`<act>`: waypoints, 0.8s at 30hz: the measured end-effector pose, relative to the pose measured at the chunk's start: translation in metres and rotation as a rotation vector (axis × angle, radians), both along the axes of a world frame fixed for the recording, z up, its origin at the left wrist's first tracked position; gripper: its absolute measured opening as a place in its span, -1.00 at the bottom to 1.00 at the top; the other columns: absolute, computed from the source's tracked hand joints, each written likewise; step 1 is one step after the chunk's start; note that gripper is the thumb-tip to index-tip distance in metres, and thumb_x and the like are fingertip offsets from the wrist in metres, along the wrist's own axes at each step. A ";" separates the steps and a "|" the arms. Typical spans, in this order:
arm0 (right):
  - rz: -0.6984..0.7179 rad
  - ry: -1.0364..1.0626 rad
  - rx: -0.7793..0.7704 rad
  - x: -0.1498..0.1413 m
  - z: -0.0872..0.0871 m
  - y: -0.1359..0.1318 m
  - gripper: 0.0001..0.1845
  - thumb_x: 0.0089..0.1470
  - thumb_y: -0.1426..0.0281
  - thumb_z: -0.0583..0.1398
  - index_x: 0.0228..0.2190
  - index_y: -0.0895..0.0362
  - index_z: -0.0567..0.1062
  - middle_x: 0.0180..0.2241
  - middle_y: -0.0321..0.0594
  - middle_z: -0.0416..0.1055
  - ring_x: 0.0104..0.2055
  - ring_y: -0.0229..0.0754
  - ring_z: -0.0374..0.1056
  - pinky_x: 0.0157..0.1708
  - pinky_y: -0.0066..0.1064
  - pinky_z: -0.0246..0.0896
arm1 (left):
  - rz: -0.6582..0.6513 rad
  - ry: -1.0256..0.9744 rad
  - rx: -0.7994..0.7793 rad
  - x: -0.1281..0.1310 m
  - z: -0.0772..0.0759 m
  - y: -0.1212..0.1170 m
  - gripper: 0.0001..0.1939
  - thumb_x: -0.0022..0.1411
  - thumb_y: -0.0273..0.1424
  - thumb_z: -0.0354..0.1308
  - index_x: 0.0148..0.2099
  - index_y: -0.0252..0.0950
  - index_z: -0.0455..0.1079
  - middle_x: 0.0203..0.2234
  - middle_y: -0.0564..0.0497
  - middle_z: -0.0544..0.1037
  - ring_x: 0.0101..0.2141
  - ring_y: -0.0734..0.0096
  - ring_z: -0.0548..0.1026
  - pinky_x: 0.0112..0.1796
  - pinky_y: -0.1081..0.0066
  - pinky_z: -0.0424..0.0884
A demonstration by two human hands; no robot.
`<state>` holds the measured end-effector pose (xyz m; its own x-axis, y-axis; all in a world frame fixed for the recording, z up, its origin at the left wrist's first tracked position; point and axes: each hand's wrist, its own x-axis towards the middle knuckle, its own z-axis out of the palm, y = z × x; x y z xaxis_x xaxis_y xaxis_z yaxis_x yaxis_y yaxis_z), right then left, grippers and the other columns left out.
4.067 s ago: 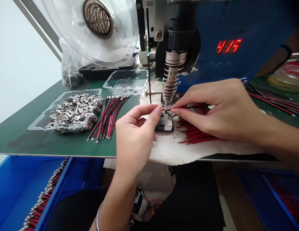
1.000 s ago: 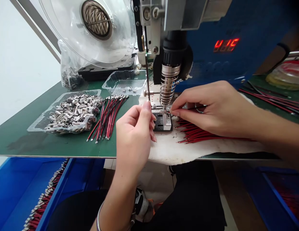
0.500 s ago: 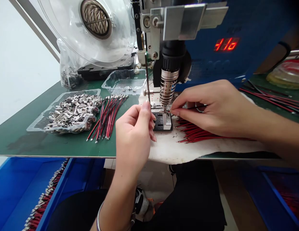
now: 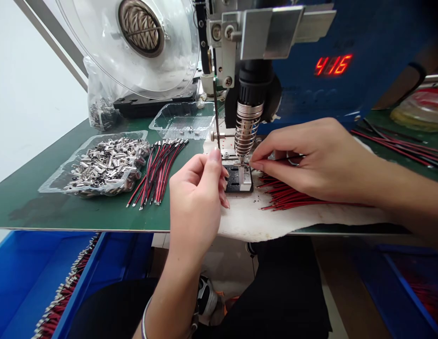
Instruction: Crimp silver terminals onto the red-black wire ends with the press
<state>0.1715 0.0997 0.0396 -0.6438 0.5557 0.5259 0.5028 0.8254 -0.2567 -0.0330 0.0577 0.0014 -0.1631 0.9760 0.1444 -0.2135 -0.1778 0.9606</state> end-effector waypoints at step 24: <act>-0.044 0.007 0.057 -0.002 0.001 -0.004 -0.79 0.37 0.42 0.27 -0.33 0.02 0.68 -0.31 -0.24 0.70 -0.32 -0.12 0.57 -0.22 -0.23 0.41 | 0.060 -0.021 -0.037 0.007 0.009 -0.003 -0.57 0.50 -0.45 0.25 -0.50 -0.29 0.41 -0.61 0.09 0.35 -0.65 0.56 0.25 -0.64 0.54 0.25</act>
<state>0.1699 0.0953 0.0405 -0.6154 0.5523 0.5623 0.5371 0.8160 -0.2137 -0.0256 0.0549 0.0103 -0.2241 0.9690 0.1040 -0.2240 -0.1550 0.9622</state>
